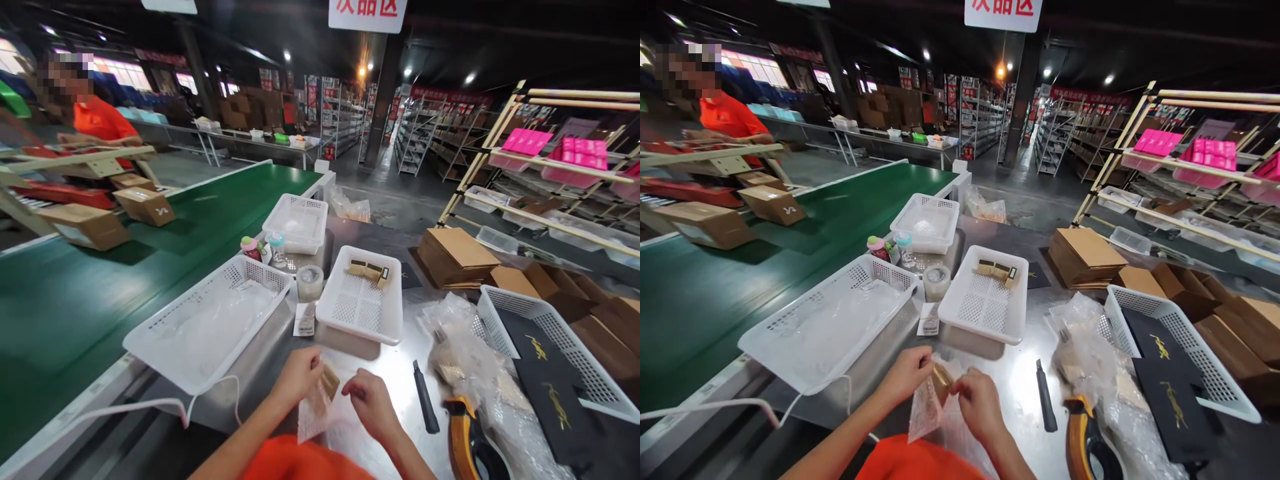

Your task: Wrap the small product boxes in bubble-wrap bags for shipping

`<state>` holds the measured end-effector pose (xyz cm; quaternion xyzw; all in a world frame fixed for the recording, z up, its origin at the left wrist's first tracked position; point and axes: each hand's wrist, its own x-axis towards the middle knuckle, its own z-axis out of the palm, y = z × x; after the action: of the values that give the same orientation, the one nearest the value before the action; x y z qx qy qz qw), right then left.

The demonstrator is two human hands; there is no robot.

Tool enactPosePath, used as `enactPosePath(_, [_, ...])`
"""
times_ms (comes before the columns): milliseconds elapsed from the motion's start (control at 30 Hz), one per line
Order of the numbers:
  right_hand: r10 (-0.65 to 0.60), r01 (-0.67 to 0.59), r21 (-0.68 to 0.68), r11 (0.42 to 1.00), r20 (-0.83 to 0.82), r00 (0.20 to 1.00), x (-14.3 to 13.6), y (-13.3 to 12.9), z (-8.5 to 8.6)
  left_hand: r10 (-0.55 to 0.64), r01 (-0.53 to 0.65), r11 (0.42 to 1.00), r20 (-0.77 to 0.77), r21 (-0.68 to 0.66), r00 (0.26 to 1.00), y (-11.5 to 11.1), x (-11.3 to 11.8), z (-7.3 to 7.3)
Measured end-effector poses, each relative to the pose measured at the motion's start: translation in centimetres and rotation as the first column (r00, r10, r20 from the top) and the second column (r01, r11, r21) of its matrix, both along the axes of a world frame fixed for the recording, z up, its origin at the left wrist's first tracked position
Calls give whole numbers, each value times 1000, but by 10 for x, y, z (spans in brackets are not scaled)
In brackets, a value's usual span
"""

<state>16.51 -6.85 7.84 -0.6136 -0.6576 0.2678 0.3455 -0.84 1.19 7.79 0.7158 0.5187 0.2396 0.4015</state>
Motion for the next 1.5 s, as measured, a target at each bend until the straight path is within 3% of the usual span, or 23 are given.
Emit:
enactPosePath(100, [75, -74, 12, 997, -175, 982, -4, -1, 6, 37, -37, 999, 17, 9, 999, 1, -9, 3])
enactPosePath(267, [-68, 55, -43, 998, -411, 909, 0, 3, 16, 5, -3, 1000, 64, -23, 998, -1, -11, 0])
enactPosePath(467, [-149, 33, -201, 979, -598, 788, -6, 10, 20, -2, 4, 999, 49, -43, 999, 10, -14, -9])
enactPosePath(567, [-199, 87, -206, 975, -622, 757, -7, 9, 28, -30, 30, 999, 26, -35, 999, 8, -16, -12])
enactPosePath(700, [-192, 169, -94, 981, -556, 809, -1, 7, 38, -88, 100, 993, 154, -69, 984, 1, -14, -15])
enactPosePath(833, [-174, 124, -126, 984, -556, 813, 0, 10, 37, -74, 101, 991, 276, -86, 958, 1, -14, -19])
enactPosePath(900, [-119, 84, -93, 992, -488, 865, 1, 10, 32, -43, 74, 994, 335, -80, 941, 0, -15, -17])
enactPosePath(1000, [-105, 108, 29, 994, -106, 989, 6, 9, 18, 3, 19, 998, 377, -53, 926, -4, -14, -5])
enactPosePath(1067, [-160, 146, 88, 985, 170, 973, 8, 9, 7, 17, -16, 1000, 363, -4, 932, -10, -9, 6])
enactPosePath(1133, [-164, 141, 94, 986, 325, 931, 7, 10, -2, 20, -37, 998, 336, 45, 942, -15, -1, 17])
enactPosePath(1233, [-87, 66, 63, 996, 415, 906, 0, 13, -8, -18, -17, 993, 283, 120, 959, -21, 10, 29])
enactPosePath(1367, [-57, 20, 82, 996, 487, 871, -5, 20, -4, -128, 103, 986, 208, 129, 970, -22, 19, 35])
enactPosePath(1500, [57, -33, -59, 998, 459, 886, -1, 25, -6, -152, 138, 985, 148, 99, 977, -20, 20, 36])
